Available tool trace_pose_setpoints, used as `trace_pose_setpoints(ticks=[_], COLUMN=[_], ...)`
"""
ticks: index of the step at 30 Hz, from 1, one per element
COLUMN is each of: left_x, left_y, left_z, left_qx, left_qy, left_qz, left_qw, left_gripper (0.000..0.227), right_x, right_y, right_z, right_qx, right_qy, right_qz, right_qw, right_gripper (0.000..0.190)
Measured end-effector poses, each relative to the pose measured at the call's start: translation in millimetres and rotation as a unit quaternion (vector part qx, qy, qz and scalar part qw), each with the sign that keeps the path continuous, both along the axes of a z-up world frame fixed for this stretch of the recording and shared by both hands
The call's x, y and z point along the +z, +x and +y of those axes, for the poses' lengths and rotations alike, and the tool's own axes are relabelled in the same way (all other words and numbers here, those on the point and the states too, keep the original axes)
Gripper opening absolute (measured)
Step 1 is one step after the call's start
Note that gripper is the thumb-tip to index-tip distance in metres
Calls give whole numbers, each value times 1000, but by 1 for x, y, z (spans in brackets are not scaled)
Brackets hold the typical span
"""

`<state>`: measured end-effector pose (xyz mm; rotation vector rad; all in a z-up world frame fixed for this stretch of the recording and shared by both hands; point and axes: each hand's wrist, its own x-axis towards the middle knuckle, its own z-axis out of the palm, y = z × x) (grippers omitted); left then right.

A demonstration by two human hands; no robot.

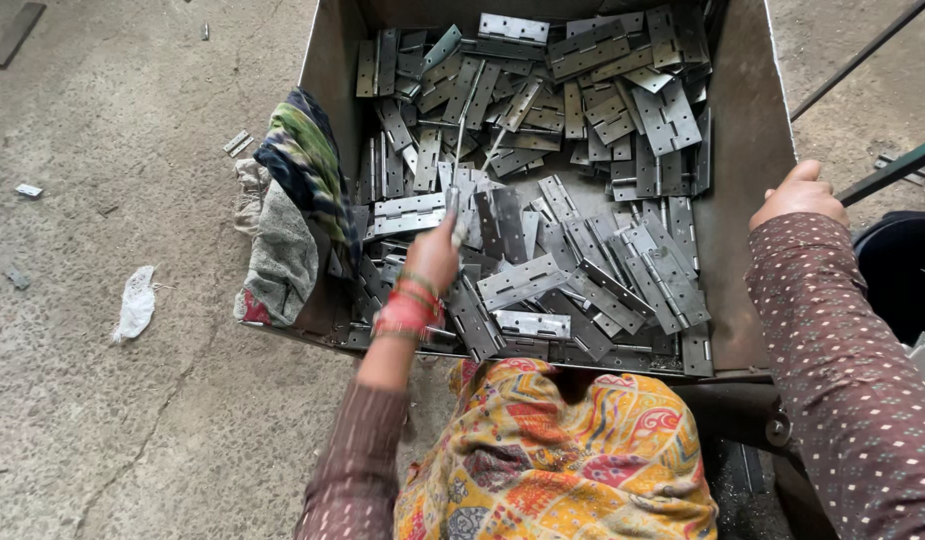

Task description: The person picks metal plates from a bin, places them under a drill press, and operates the machine to drill holes. The person then removes the plates and returns them to the bin.

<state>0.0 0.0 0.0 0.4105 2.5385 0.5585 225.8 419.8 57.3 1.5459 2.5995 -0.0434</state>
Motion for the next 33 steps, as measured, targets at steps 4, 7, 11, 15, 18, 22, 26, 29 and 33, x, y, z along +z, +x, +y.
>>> trace_pose_setpoints(ticks=[4,7,11,15,18,22,26,29,33], left_x=[-47,-65,-56,-24,9,45,46,42,59], left_y=[-50,-37,15,76,130,179,216,236,252], left_z=[14,-12,-76,-131,-163,-178,-161,-142,-110], left_qx=[-48,-43,0,59,76,86,40,-34,-32], left_qy=[8,-20,-18,126,109,77,142,200,275], left_qz=[102,81,18,60,44,14,-27,60,75], left_qw=[994,996,1000,988,990,993,989,977,958], left_gripper=[42,46,57,52,49,51,52,59,59], right_x=[-2,-6,-9,-12,-17,-26,-33,-27,9], right_y=[-2,-2,1,-2,0,4,1,3,18], right_z=[5,6,8,12,16,23,33,24,-19], right_qx=[-1,-4,8,5,12,27,24,7,89], right_qy=[6,7,13,13,19,14,18,-3,125], right_qz=[-8,-15,1,-13,2,32,33,61,191], right_qw=[1000,1000,1000,1000,1000,999,999,998,969], right_gripper=[49,50,50,50,51,50,54,58,66])
